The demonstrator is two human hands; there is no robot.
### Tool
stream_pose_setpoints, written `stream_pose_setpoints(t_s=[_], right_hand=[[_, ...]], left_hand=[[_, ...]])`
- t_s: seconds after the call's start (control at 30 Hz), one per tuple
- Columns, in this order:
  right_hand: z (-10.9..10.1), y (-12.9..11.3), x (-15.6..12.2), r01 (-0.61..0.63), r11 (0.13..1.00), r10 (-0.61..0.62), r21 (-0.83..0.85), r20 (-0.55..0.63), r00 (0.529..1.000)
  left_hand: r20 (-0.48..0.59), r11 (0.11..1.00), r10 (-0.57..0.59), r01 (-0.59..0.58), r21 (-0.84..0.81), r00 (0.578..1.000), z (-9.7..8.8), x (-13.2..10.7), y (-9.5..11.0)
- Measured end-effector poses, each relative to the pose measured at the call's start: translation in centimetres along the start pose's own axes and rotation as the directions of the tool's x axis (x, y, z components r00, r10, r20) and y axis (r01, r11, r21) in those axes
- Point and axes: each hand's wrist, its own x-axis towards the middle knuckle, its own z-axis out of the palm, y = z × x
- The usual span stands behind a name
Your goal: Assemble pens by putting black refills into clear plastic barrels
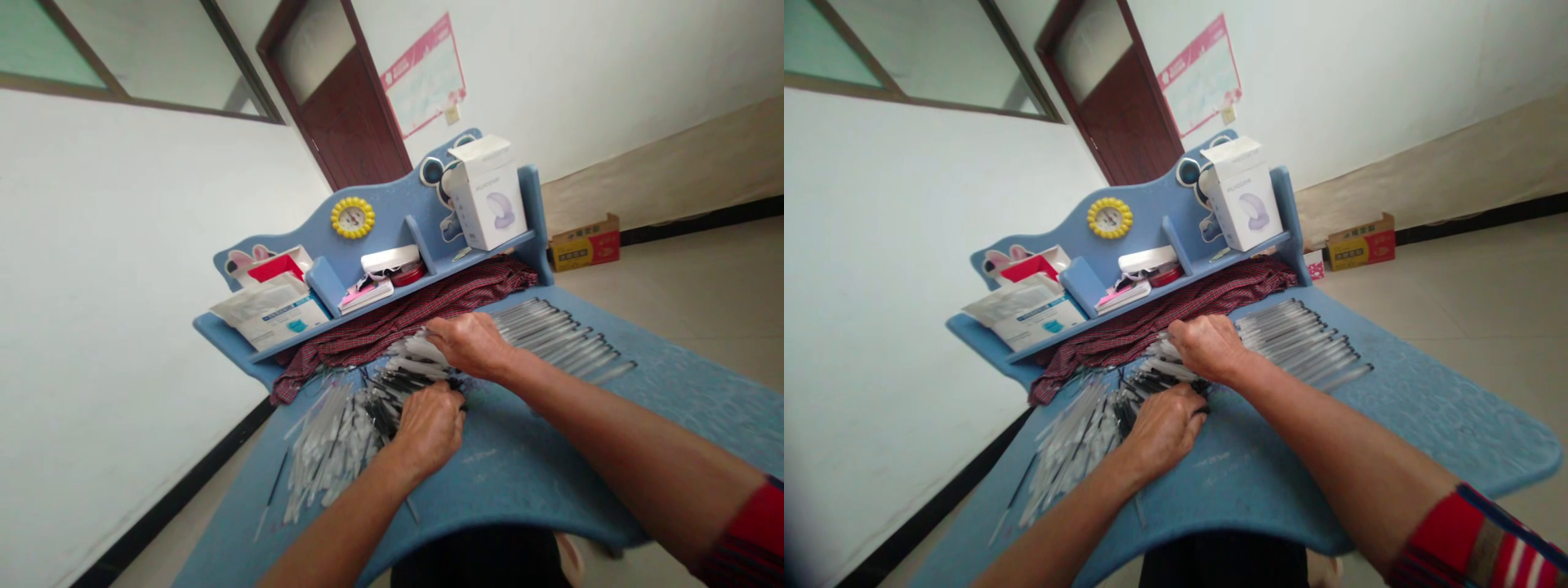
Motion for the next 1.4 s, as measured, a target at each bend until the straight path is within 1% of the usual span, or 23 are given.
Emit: stream_pose_setpoints(t_s=[0.1, 0.17, 0.23, 0.3, 0.37, 0.43, 0.5, 0.63, 0.77, 0.9, 1.07, 1.17, 1.27, 1.4], right_hand=[[0.0, 0.1, 0.0, -0.002, 1.0, 0.002, -0.009, -0.004, 1.0], [0.0, 0.1, 0.0, 0.002, 1.0, -0.002, -0.013, -0.01, 1.0], [0.1, -0.1, -0.1, 0.015, 1.0, -0.015, -0.018, -0.013, 1.0], [0.2, -0.4, -0.3, 0.039, 0.999, -0.039, -0.032, -0.005, 0.999], [0.4, -0.8, -0.5, 0.086, 0.995, -0.085, -0.042, 0.003, 0.996], [0.6, -1.3, -0.8, 0.142, 0.989, -0.142, -0.042, 0.002, 0.99], [0.9, -1.8, -1.1, 0.187, 0.982, -0.187, -0.04, -0.004, 0.982], [1.6, -2.5, -1.6, 0.256, 0.966, -0.257, -0.034, -0.039, 0.966], [2.2, -2.7, -2.0, 0.333, 0.943, -0.333, -0.015, -0.078, 0.94], [2.3, -2.8, -2.1, 0.346, 0.938, -0.347, -0.025, -0.068, 0.935], [2.0, -2.9, -2.1, 0.35, 0.936, -0.351, -0.023, -0.054, 0.935], [1.8, -2.9, -2.1, 0.346, 0.938, -0.347, -0.024, -0.041, 0.937], [1.7, -3.0, -2.1, 0.345, 0.938, -0.346, -0.029, -0.018, 0.938], [1.6, -3.3, -2.1, 0.353, 0.935, -0.353, -0.033, 0.014, 0.936]], left_hand=[[-0.068, 0.992, 0.005, -0.013, -0.123, 0.998, -0.2, 0.0, -0.7], [-0.141, 0.959, -0.041, -0.001, -0.284, 0.989, -0.6, -0.3, -1.6], [-0.183, 0.876, -0.134, 0.03, -0.481, 0.974, -1.4, -1.0, -2.7], [-0.191, 0.762, -0.231, 0.055, -0.645, 0.954, -2.1, -2.0, -3.7], [-0.204, 0.669, -0.291, 0.046, -0.742, 0.935, -2.7, -2.9, -4.5], [-0.219, 0.62, -0.324, 0.032, -0.784, 0.92, -2.9, -3.7, -5.3], [-0.223, 0.601, -0.338, 0.028, -0.799, 0.914, -2.9, -4.1, -6.1], [-0.208, 0.607, -0.354, 0.055, -0.793, 0.912, -2.4, -4.4, -7.2], [-0.218, 0.624, -0.355, 0.056, -0.78, 0.909, -2.1, -4.6, -7.4], [-0.261, 0.649, -0.343, 0.027, -0.76, 0.902, -1.9, -4.6, -7.1], [-0.309, 0.7, -0.327, 0.009, -0.714, 0.893, -1.2, -4.4, -7.1], [-0.316, 0.722, -0.34, 0.031, -0.691, 0.886, -0.9, -4.3, -7.1], [-0.31, 0.724, -0.358, 0.052, -0.687, 0.881, -1.0, -4.3, -7.0], [-0.317, 0.735, -0.354, 0.052, -0.676, 0.88, -1.0, -4.2, -6.9]])
